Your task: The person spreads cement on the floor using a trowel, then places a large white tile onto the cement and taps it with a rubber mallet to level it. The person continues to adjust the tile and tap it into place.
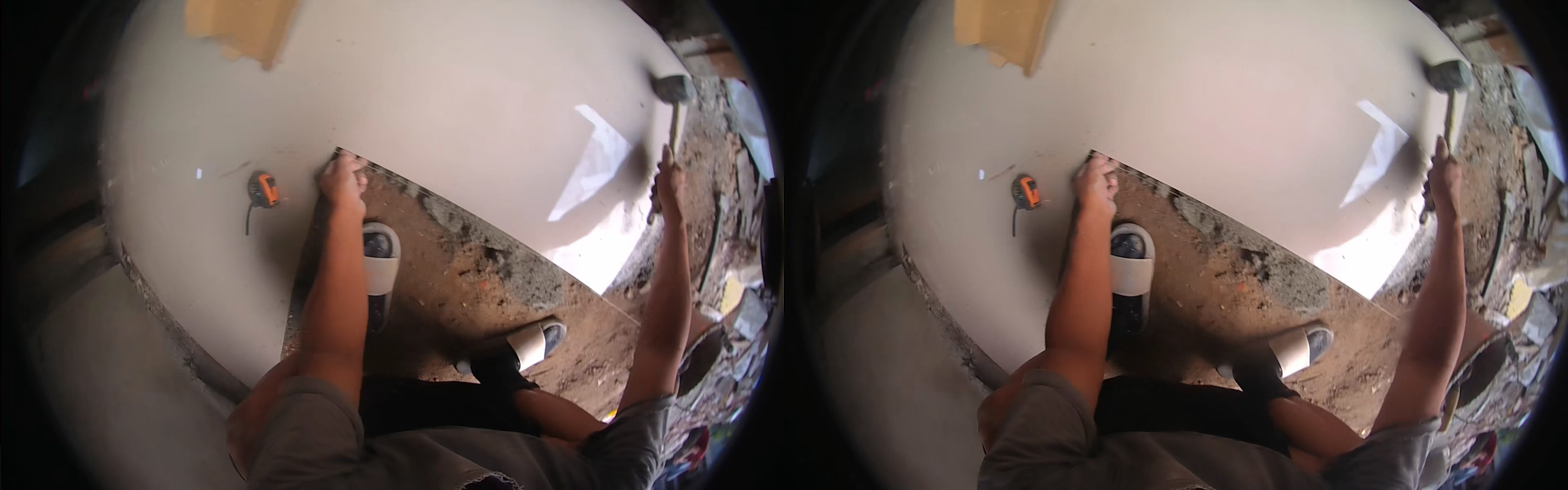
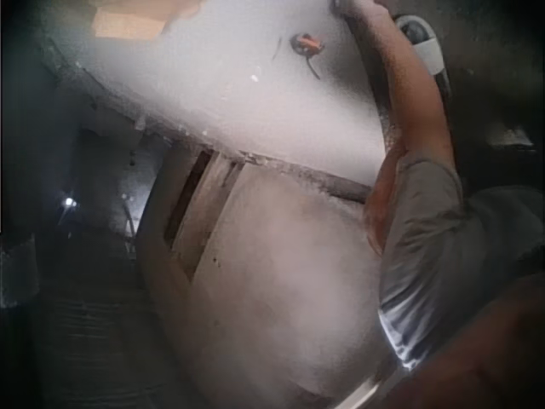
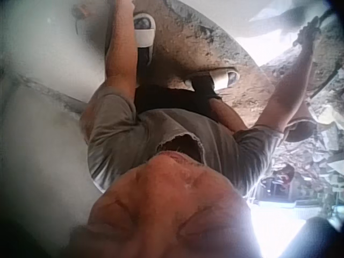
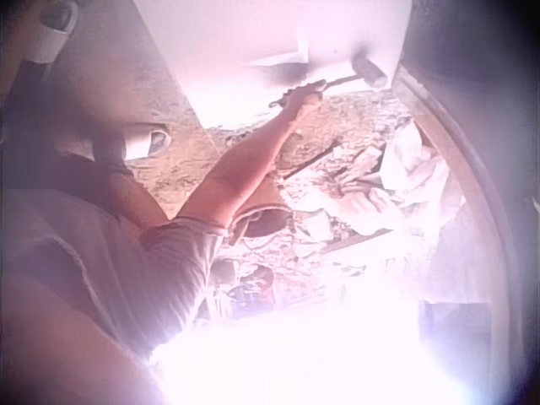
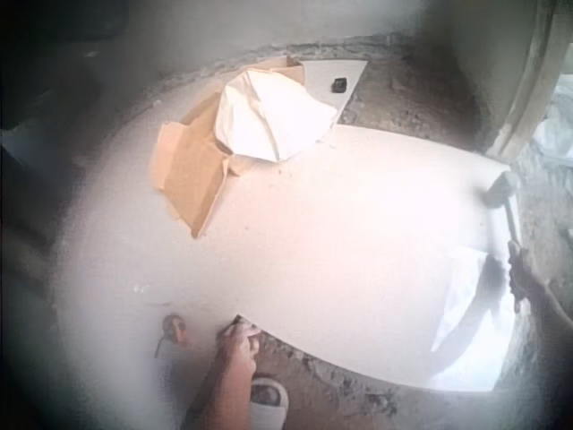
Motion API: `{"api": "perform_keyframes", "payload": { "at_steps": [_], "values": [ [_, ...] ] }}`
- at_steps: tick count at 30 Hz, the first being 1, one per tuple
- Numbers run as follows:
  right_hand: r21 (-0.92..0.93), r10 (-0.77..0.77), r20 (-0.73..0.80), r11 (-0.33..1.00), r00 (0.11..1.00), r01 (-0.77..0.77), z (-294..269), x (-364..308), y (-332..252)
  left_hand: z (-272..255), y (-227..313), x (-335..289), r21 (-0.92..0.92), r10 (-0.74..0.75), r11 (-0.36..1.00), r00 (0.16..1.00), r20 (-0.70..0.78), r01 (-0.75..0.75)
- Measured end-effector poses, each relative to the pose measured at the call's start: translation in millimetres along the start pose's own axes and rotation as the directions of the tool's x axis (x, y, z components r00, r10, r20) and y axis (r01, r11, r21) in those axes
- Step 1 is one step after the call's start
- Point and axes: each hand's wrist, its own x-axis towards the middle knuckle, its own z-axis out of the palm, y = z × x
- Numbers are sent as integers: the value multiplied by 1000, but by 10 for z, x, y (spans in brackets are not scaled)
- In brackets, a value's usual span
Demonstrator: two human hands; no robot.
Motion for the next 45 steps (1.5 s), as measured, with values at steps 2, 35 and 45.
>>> {"api": "perform_keyframes", "payload": {
  "at_steps": [2,35,45],
  "values": [
    [32,61,42,998,997,-62,-36,-36,-39,-98,-30,174,55,-108,993,992,59,104],
    [-125,-101,31,987,994,104,-266,-468,108,108,75,152,678,728,565,671,-140,-471],
    [84,8,3,996,1000,-8,-138,-646,-14,2905,297,-912,434,250,-270,373,894,-859]
  ]
}}
